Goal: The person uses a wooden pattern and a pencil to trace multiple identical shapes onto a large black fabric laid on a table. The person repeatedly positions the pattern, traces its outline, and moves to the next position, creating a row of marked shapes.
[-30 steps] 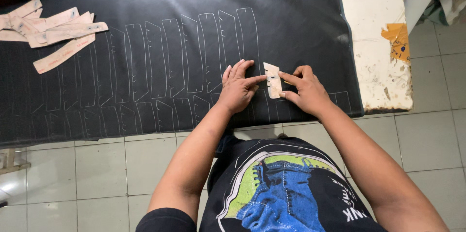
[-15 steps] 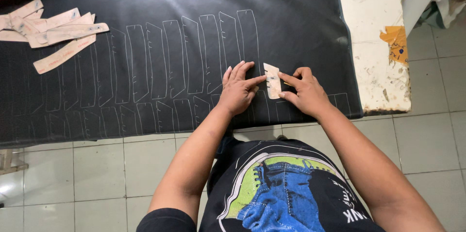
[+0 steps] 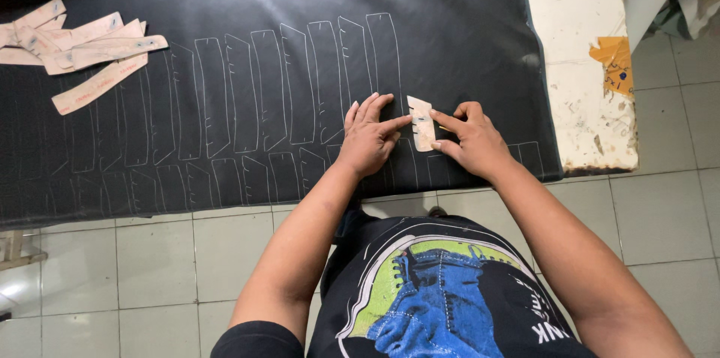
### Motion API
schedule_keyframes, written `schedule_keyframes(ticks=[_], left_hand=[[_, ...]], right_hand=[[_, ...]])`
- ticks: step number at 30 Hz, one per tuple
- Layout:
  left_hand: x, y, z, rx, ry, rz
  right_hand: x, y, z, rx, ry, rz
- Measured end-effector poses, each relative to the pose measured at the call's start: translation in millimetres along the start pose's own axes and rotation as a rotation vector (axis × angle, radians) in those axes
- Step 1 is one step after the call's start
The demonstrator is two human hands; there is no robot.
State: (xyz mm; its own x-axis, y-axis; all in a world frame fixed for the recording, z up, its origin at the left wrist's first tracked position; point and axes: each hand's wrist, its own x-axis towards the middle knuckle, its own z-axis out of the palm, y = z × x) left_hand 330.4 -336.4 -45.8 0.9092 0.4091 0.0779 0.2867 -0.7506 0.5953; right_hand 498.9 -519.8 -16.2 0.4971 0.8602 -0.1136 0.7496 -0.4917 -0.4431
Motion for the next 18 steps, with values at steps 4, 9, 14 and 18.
schedule_keyframes(ticks=[4,9,14,18], left_hand=[[-1.2,3.7,-3.8,-0.012,0.009,0.000],[-2.2,20.9,-15.2,-0.031,0.023,-0.032],[-1.4,41.5,-8.1,0.095,0.047,-0.052],[-5.6,49.3,10.3,0.166,-0.116,0.150]], right_hand=[[-1.5,1.3,0.5,0.011,0.002,-0.006],[-1.6,2.3,2.9,0.019,0.033,-0.033],[-0.9,2.6,5.3,0.012,0.022,-0.015],[-1.4,1.1,2.2,0.042,0.037,-0.026]])
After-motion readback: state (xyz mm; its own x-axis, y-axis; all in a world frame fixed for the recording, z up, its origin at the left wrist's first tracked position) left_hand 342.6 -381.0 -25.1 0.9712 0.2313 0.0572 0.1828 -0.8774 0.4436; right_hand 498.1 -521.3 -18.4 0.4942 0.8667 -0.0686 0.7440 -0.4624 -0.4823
